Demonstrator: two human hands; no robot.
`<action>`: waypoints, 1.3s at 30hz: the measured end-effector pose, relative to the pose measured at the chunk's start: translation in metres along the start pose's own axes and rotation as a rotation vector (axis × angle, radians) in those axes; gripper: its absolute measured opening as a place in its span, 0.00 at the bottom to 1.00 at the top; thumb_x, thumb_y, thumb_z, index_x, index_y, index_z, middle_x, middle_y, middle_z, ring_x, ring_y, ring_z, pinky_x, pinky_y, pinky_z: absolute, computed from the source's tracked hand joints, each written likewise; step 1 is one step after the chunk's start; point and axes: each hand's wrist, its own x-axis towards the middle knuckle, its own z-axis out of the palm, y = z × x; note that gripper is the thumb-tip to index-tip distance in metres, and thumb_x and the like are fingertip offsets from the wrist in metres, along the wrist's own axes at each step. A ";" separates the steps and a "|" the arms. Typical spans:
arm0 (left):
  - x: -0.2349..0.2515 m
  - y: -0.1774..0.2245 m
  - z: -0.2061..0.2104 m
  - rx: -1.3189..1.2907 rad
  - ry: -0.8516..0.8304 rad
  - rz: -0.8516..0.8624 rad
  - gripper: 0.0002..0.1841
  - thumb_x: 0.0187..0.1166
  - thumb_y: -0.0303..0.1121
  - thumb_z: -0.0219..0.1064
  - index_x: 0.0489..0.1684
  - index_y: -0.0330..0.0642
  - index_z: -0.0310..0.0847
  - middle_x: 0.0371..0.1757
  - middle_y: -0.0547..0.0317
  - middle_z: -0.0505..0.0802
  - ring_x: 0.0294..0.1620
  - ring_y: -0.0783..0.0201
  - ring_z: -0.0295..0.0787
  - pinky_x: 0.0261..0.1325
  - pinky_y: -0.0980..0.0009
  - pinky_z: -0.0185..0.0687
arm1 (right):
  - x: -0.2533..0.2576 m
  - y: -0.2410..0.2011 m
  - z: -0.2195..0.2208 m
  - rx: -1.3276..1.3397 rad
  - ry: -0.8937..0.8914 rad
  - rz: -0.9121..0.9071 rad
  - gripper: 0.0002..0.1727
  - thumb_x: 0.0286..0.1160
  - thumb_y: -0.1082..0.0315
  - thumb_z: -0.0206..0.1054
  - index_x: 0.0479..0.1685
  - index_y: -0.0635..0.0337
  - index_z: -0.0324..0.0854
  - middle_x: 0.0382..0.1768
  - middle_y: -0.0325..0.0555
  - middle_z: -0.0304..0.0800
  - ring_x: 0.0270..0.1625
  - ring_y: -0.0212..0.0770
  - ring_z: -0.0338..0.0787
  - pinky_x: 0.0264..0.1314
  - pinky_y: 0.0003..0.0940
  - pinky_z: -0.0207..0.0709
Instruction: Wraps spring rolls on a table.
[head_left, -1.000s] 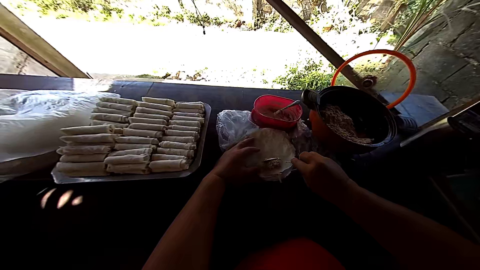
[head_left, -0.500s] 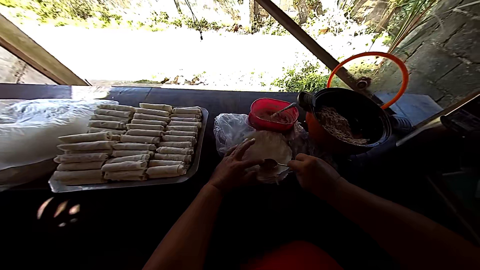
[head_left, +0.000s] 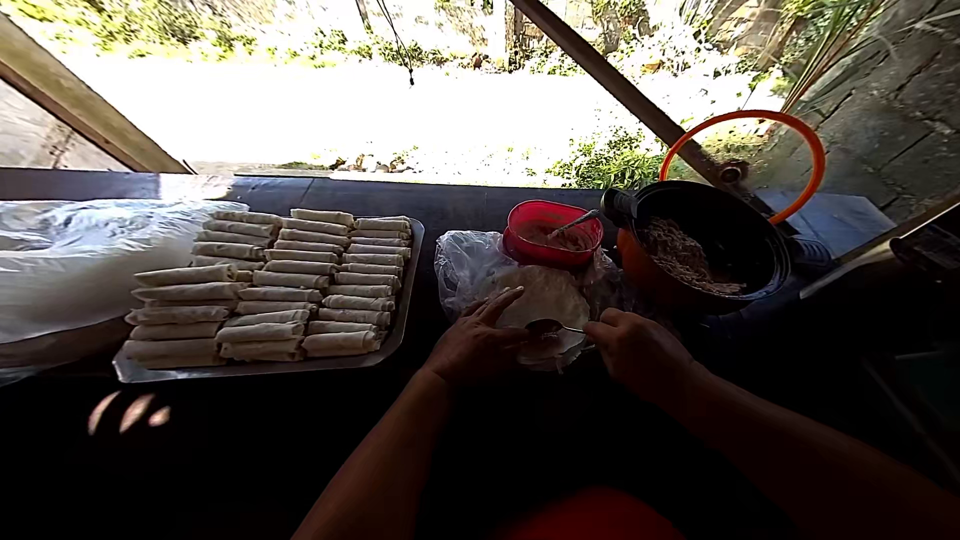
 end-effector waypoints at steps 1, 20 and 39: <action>-0.002 0.000 0.000 -0.018 0.026 0.001 0.15 0.83 0.54 0.59 0.63 0.88 0.86 0.94 0.70 0.63 0.94 0.62 0.54 0.90 0.48 0.56 | 0.000 0.001 -0.001 0.000 0.001 0.007 0.14 0.83 0.65 0.58 0.51 0.50 0.91 0.40 0.43 0.87 0.42 0.41 0.91 0.44 0.36 0.87; 0.030 0.033 -0.002 0.072 -0.087 -0.208 0.31 0.68 0.71 0.65 0.65 0.67 0.89 0.88 0.66 0.73 0.93 0.57 0.57 0.90 0.43 0.53 | -0.002 0.016 -0.035 -0.032 -0.056 0.068 0.15 0.85 0.64 0.57 0.51 0.49 0.92 0.43 0.43 0.89 0.46 0.43 0.92 0.47 0.41 0.88; 0.021 0.030 0.010 -0.027 0.013 -0.251 0.18 0.70 0.58 0.70 0.52 0.65 0.94 0.83 0.70 0.79 0.92 0.57 0.60 0.89 0.44 0.57 | -0.001 0.020 -0.039 -0.004 -0.134 0.041 0.14 0.87 0.63 0.57 0.52 0.49 0.91 0.43 0.43 0.89 0.46 0.42 0.91 0.47 0.41 0.87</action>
